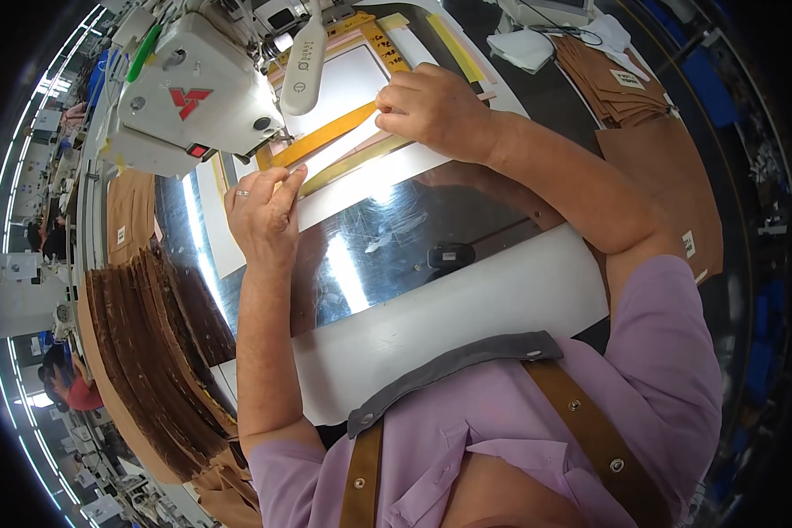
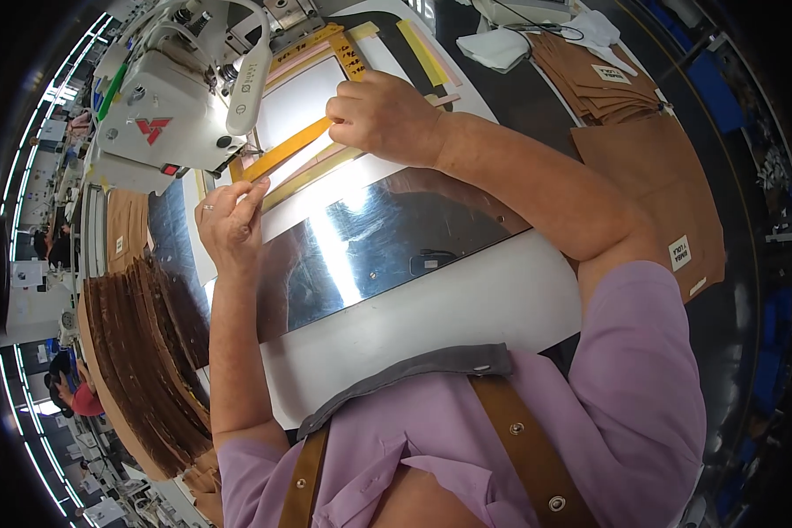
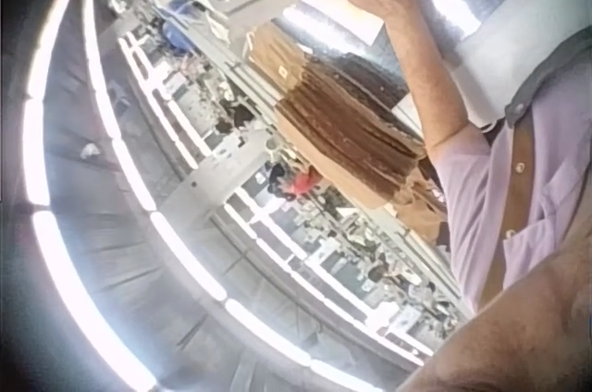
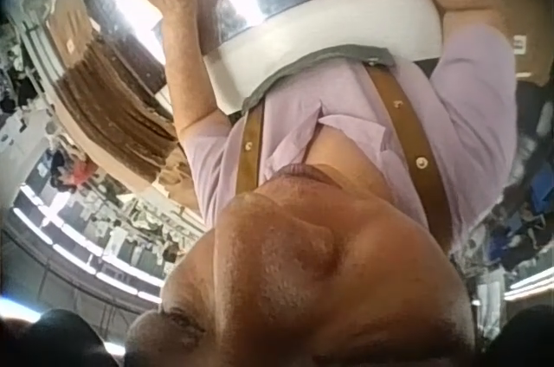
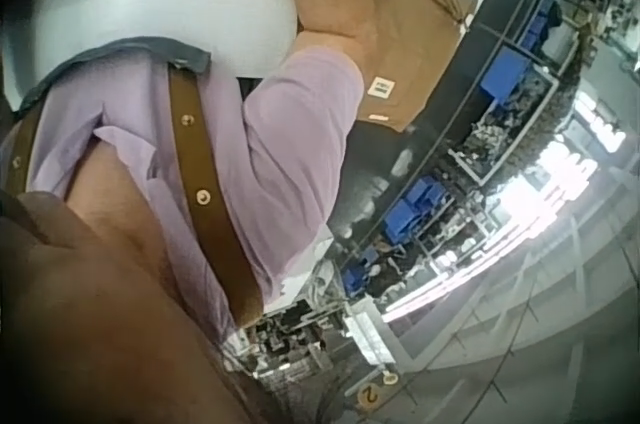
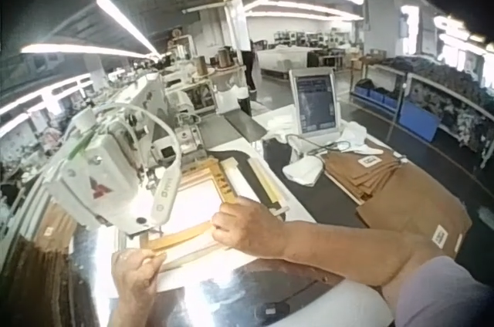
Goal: Sewing leather bag components using an industrial sewing machine.
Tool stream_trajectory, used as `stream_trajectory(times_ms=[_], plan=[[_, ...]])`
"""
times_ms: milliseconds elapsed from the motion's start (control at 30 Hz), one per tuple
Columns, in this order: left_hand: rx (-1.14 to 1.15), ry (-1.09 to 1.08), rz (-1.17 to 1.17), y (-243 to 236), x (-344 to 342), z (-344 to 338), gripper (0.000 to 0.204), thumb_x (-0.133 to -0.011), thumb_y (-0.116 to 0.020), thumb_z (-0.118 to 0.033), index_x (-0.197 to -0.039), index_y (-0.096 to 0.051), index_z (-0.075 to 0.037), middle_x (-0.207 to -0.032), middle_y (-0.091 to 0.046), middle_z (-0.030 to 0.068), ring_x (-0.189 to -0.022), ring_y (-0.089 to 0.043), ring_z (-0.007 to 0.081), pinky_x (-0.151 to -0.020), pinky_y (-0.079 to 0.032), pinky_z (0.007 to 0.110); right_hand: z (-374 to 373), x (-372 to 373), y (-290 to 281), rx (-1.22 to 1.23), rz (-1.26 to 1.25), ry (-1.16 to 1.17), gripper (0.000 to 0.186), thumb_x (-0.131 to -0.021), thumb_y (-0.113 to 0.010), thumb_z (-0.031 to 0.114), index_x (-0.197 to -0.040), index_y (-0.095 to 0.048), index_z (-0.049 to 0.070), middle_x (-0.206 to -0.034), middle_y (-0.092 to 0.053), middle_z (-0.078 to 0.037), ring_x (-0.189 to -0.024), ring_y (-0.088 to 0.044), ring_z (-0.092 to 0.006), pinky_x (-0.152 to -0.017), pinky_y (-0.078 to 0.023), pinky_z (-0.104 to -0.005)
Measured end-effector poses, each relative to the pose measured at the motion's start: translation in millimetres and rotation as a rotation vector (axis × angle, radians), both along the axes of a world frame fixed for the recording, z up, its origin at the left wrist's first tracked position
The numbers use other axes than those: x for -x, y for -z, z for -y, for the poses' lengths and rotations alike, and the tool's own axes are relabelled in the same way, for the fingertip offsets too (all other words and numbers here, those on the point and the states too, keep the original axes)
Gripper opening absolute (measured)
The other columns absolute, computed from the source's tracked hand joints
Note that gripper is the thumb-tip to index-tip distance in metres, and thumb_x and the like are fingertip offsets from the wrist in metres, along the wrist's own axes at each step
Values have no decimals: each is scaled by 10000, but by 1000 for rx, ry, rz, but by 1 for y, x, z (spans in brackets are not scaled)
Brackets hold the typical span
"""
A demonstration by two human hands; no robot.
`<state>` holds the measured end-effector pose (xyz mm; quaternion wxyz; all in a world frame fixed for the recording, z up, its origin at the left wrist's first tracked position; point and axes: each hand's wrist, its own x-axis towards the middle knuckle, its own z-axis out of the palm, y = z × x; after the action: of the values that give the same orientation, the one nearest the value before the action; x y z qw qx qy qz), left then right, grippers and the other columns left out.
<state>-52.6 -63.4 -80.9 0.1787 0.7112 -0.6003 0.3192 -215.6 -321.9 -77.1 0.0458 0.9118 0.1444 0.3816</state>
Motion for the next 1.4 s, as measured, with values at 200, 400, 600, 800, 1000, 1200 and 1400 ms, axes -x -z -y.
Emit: stream_trajectory(times_ms=[200, 400, 600, 800, 1000, 1200, 1400], plan=[[-272, -182, 12, 10, 1, -3, 347, -836, -724, -75, -1163, -757, -187, -1068, -694, 12, -978, -648, 187, -919, -421, 394, -3, 9, 18, 117, -115, 62, 199, -805, -720, 104, -1001, -740, 77, -994, -695, -22, -947, -649, -171, -795, -506, -331], [-195, -67, -139, 1, 25, -11, 469, -845, -724, -121, -1307, -662, -62, -1300, -661, 104, -1163, -633, 269, -1066, -425, 458, -21, 40, 5, -63, -230, 61, 334, -861, -738, 176, -1152, -719, 14, -1171, -721, -111, -1132, -660, -240, -949, -524, -378], [-395, -125, -274, 13, 51, -6, 789, -930, -623, -522, -1454, -490, 53, -1489, -515, 244, -1402, -482, 356, -1181, -312, 520, -31, 46, 20, -199, -437, 165, 656, -926, -689, 451, -1353, -590, -37, -1413, -590, -199, -1376, -514, -327, -1169, -398, -430], [-439, -164, -293, 15, 38, -5, 943, -939, -481, -708, -1500, -428, 48, -1524, -472, 249, -1458, -416, 354, -1211, -240, 535, -43, 54, 12, -215, -503, 172, 723, -988, -570, 532, -1431, -512, -37, -1516, -494, -198, -1466, -402, -319, -1240, -284, -437], [-445, -204, -276, 21, 25, 0, 892, -971, -448, -665, -1506, -413, 47, -1509, -477, 261, -1443, -423, 373, -1199, -234, 546, -35, 39, 20, -161, -651, 297, 873, -1003, -429, 655, -1540, -352, -29, -1590, -377, -209, -1522, -290, -317, -1273, -187, -453], [-443, -207, -295, 22, 17, 8, 903, -964, -437, -682, -1488, -421, 53, -1431, -515, 287, -1393, -460, 383, -1196, -229, 547, -29, 29, 27, -188, -617, 356, 925, -995, -393, 702, -1552, -333, -34, -1569, -386, -246, -1516, -293, -354, -1274, -158, -490], [-423, -196, -328, 21, 15, 10, 879, -963, -432, -684, -1449, -459, 47, -1357, -555, 286, -1349, -490, 381, -1186, -224, 541, -28, 29, 29, -199, -626, 375, 1006, -961, -355, 769, -1549, -329, -48, -1553, -384, -283, -1504, -309, -386, -1273, -147, -501]])
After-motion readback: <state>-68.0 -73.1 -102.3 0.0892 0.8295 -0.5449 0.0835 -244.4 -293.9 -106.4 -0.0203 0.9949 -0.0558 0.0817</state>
